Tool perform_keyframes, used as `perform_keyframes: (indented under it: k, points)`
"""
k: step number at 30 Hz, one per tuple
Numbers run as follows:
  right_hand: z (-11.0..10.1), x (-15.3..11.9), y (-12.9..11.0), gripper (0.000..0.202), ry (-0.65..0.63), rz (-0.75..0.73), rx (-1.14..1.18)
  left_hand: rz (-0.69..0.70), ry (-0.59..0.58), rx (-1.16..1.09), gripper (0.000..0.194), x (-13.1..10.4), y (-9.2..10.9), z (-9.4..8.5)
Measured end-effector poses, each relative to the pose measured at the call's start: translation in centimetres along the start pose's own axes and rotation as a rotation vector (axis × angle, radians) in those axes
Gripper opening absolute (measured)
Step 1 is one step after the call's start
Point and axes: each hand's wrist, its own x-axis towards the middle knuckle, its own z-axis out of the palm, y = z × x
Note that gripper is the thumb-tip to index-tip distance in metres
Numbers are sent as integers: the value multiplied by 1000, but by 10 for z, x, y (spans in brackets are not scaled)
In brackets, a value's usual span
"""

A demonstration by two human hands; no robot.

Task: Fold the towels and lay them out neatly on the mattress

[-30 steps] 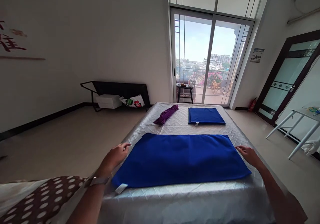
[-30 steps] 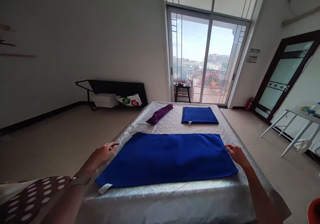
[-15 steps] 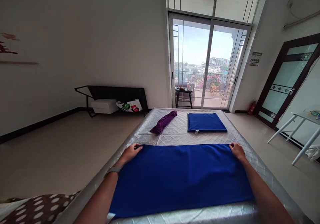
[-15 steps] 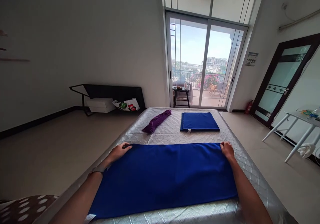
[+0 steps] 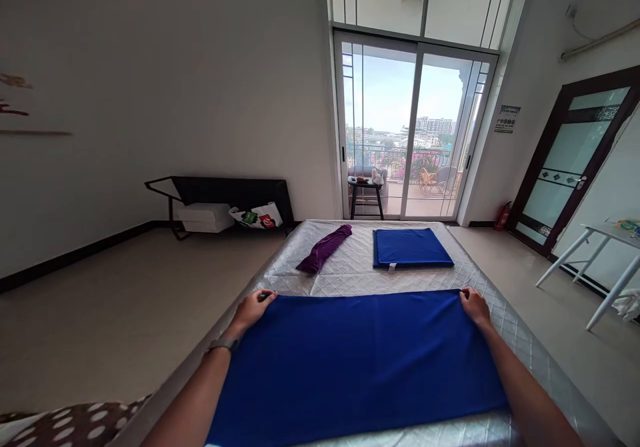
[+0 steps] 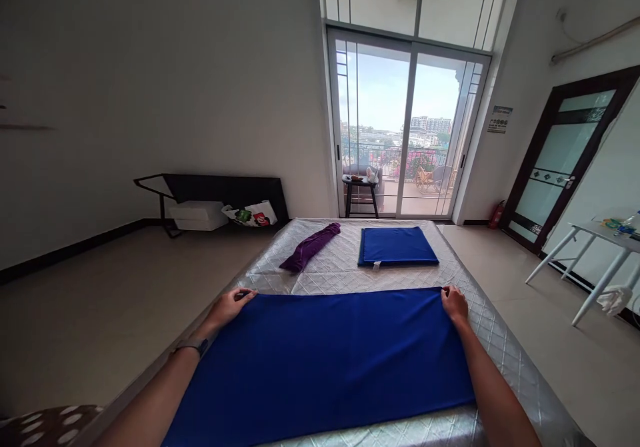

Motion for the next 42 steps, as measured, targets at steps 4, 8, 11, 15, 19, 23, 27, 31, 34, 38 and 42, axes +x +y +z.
perform_keyframes:
  k: [4, 8, 11, 15, 19, 23, 27, 31, 34, 38, 42]
  points:
    - [1, -1, -4, 32, 13, 11, -38, -8, 48, 194, 27, -10, 3, 5]
    - [0, -7, -9, 36, 35, 27, -80, 111, 193, 396, 38, -23, 9, 5]
    - [-4, -13, -17, 35, 73, 50, -151, 259, 270, 525, 42, -29, 11, 4]
    - [-9, -24, -40, 37, 171, -60, -244, 402, 117, 422, 41, -35, 9, 14]
    - [-1, -39, -69, 36, 86, -341, -166, 366, -72, 396, 54, -40, 1, 31]
    - [12, -49, -75, 46, -104, -377, -156, 267, -191, 466, 62, -44, -4, 37]
    - [16, -45, -58, 55, -204, -300, -212, 233, -203, 502, 65, -46, -3, 34]
    - [14, -36, -45, 58, -238, -219, -253, 176, -190, 534, 66, -48, 4, 29]
    - [12, -33, -40, 60, -248, -180, -275, 185, -188, 543, 65, -51, 9, 26]
    - [6, -33, -45, 59, -269, -122, -321, 163, -174, 523, 66, -53, 11, 24]
    - [5, -46, -83, 58, -141, -115, -373, 157, -157, 515, 69, -53, 10, 27]
